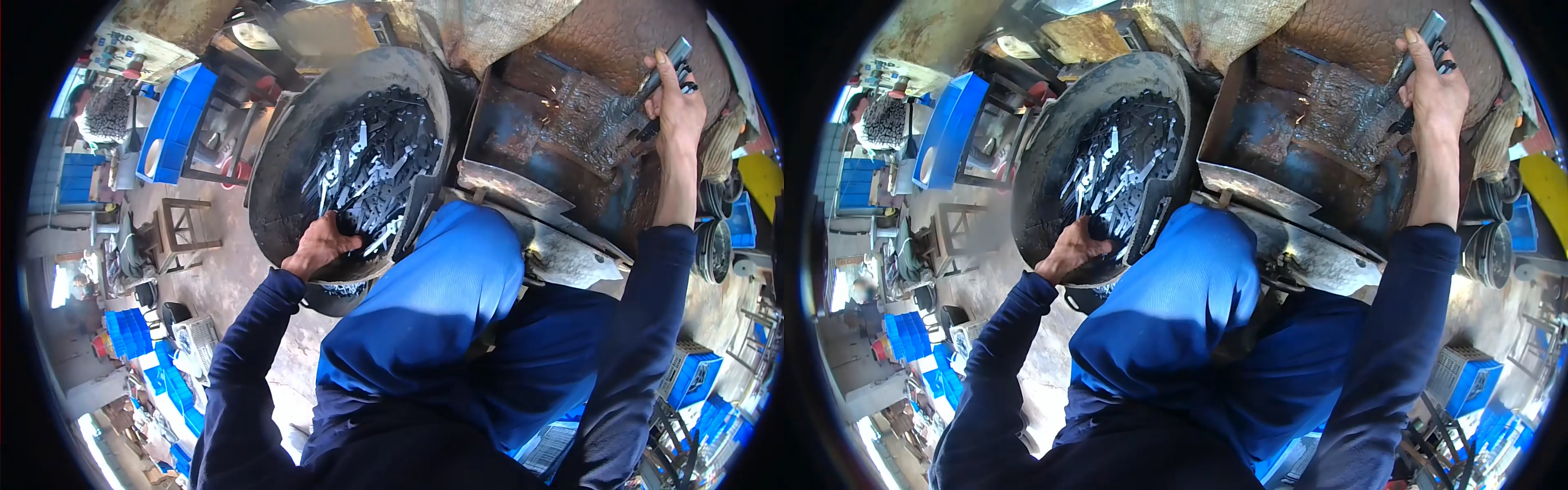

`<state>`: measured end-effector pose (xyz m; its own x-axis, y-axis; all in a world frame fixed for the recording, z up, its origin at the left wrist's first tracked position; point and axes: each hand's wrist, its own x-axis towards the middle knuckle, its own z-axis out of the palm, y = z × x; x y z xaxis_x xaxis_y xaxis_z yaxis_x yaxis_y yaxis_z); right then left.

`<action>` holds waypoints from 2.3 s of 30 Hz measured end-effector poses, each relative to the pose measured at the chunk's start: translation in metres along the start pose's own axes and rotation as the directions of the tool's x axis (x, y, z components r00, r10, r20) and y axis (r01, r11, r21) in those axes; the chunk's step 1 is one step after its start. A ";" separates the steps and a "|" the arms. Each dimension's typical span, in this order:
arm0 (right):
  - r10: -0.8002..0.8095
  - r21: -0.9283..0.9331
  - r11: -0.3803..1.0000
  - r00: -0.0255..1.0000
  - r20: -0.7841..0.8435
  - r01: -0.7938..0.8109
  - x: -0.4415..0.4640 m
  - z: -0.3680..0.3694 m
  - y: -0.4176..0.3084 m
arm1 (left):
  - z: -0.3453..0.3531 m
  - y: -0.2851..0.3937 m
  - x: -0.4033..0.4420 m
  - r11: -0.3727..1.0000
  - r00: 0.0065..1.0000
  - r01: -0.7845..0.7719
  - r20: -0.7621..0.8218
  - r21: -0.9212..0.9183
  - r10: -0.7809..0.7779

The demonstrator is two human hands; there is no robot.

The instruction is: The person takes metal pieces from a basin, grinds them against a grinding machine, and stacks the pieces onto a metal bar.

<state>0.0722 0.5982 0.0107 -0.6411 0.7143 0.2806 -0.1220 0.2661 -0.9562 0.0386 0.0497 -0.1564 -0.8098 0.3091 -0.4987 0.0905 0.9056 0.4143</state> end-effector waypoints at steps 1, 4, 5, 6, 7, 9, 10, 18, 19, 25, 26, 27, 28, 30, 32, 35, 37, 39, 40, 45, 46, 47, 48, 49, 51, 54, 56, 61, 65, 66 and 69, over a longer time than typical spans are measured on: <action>0.012 0.010 1.000 1.000 -0.008 -0.012 0.000 0.001 -0.001 | -0.003 0.003 -0.002 1.000 1.000 -0.013 0.017 0.005 0.012; 0.018 0.028 0.999 1.000 -0.018 -0.017 -0.004 0.003 -0.002 | -0.006 0.015 -0.008 0.987 1.000 -0.014 0.004 0.159 0.014; 0.010 0.042 0.999 1.000 -0.021 -0.009 -0.003 0.004 -0.003 | -0.009 0.019 -0.006 0.989 0.999 0.034 0.025 0.143 -0.038; 0.003 0.039 0.999 1.000 -0.025 -0.002 -0.003 0.004 -0.004 | -0.010 0.021 -0.004 0.988 0.995 0.083 0.048 0.130 -0.089; 0.008 0.033 0.999 1.000 -0.030 -0.007 -0.004 0.005 -0.005 | -0.010 0.019 -0.003 0.995 0.998 0.069 0.007 0.074 -0.069; 0.011 0.012 1.000 1.000 -0.020 -0.011 -0.002 0.003 -0.002 | -0.010 0.015 0.002 0.995 0.996 0.082 0.014 0.065 -0.083; 0.009 0.010 1.000 1.000 -0.020 -0.008 -0.002 0.004 -0.002 | -0.011 0.015 0.002 0.993 0.995 0.101 0.020 0.058 -0.102; -0.004 0.007 1.000 1.000 -0.026 0.004 -0.004 0.006 -0.004 | -0.012 -0.001 0.007 0.999 0.998 -0.047 0.033 0.010 0.047; -0.006 0.006 1.000 1.000 -0.029 0.006 -0.004 0.005 -0.003 | -0.014 0.002 0.007 0.998 0.998 -0.062 0.030 0.019 0.062; -0.012 0.001 1.000 1.000 -0.024 0.012 -0.005 0.005 -0.003 | -0.036 0.005 -0.004 0.950 0.959 -0.274 0.039 -0.148 0.282; -0.006 -0.002 1.000 1.000 -0.026 0.006 -0.005 0.006 -0.003 | -0.037 0.006 -0.005 0.951 0.959 -0.274 0.038 -0.146 0.282; -0.003 -0.005 1.000 1.000 -0.029 0.003 -0.005 0.006 -0.004 | -0.036 0.006 -0.004 0.928 0.968 -0.207 0.071 -0.310 0.240; -0.004 -0.004 1.000 1.000 -0.030 0.004 -0.006 0.006 -0.006 | -0.037 0.007 -0.005 0.877 0.973 -0.130 0.111 -0.463 0.203; 0.014 -0.030 0.999 0.999 -0.037 -0.015 -0.007 0.007 -0.008 | -0.042 0.009 -0.009 0.885 0.975 -0.112 0.123 -0.452 0.186; 0.013 -0.025 1.000 0.999 -0.036 -0.014 -0.006 0.005 -0.006 | -0.050 0.018 -0.014 0.892 0.976 -0.092 0.137 -0.442 0.168; 0.025 -0.031 0.999 0.999 -0.034 -0.026 -0.006 0.006 -0.007 | -0.055 0.038 -0.020 0.740 0.948 0.223 0.317 -0.635 -0.013; 0.034 -0.045 0.998 0.999 -0.037 -0.036 -0.006 0.007 -0.008 | -0.052 0.048 -0.022 0.620 0.945 0.293 0.318 -0.728 -0.074; 0.028 -0.027 0.999 0.999 -0.035 -0.029 -0.005 0.007 -0.007 | -0.055 0.046 -0.018 0.587 0.919 0.355 0.385 -0.728 -0.078; 0.028 -0.028 0.999 0.999 -0.034 -0.029 -0.006 0.007 -0.007 | -0.056 0.045 -0.016 0.553 0.888 0.418 0.453 -0.721 -0.080; 0.017 -0.010 1.000 0.999 -0.031 -0.017 -0.005 0.007 -0.006 | -0.053 0.052 -0.022 0.646 0.926 0.333 0.366 -0.687 -0.088; 0.018 -0.008 1.000 0.999 -0.030 -0.018 -0.005 0.007 -0.006 | -0.053 0.053 -0.024 0.651 0.940 0.307 0.329 -0.695 -0.091; 0.017 -0.011 1.000 0.999 -0.033 -0.018 -0.005 0.007 -0.006 | -0.053 0.053 -0.025 0.652 0.940 0.307 0.328 -0.694 -0.093; 0.017 -0.015 1.000 0.999 -0.035 -0.018 -0.005 0.007 -0.005 | -0.053 0.052 -0.027 0.667 0.941 0.300 0.325 -0.682 -0.091; 0.019 -0.014 1.000 0.999 -0.035 -0.020 -0.005 0.007 -0.005 | -0.053 0.051 -0.029 0.682 0.942 0.294 0.323 -0.670 -0.089; 0.017 -0.058 0.998 0.999 -0.036 -0.019 -0.005 0.006 -0.006 | -0.058 0.049 -0.035 0.707 0.944 0.275 0.321 -0.652 -0.071; 0.010 -0.037 0.999 0.999 -0.033 -0.011 -0.007 0.008 -0.008 | -0.070 0.038 -0.045 0.724 0.950 0.258 0.306 -0.640 -0.068; 0.014 -0.040 0.999 0.999 -0.034 -0.015 -0.006 0.007 -0.007 | -0.079 0.037 -0.052 0.683 0.972 0.223 0.215 -0.695 -0.098; 0.016 -0.052 0.998 0.999 -0.034 -0.017 -0.005 0.007 -0.006 | -0.112 0.051 -0.059 0.713 0.994 0.108 0.048 -0.693 -0.103; 0.020 -0.028 0.999 0.999 -0.046 -0.021 -0.005 0.007 -0.003 | -0.115 0.068 -0.034 0.800 0.999 -0.039 -0.053 -0.598 0.009; 0.019 -0.010 1.000 0.998 -0.056 -0.020 -0.003 0.007 -0.002 | -0.107 0.071 -0.022 0.837 0.992 -0.072 -0.127 -0.543 0.003; 0.033 -0.034 0.999 0.999 -0.043 -0.035 -0.006 0.008 -0.007 | -0.072 0.081 0.022 0.853 0.953 -0.256 -0.266 -0.455 0.144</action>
<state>0.0708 0.5873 0.0154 -0.6116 0.7499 0.2521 -0.0741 0.2630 -0.9620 -0.0136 0.1088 -0.0789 -0.9129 0.3479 -0.2135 0.0204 0.5613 0.8273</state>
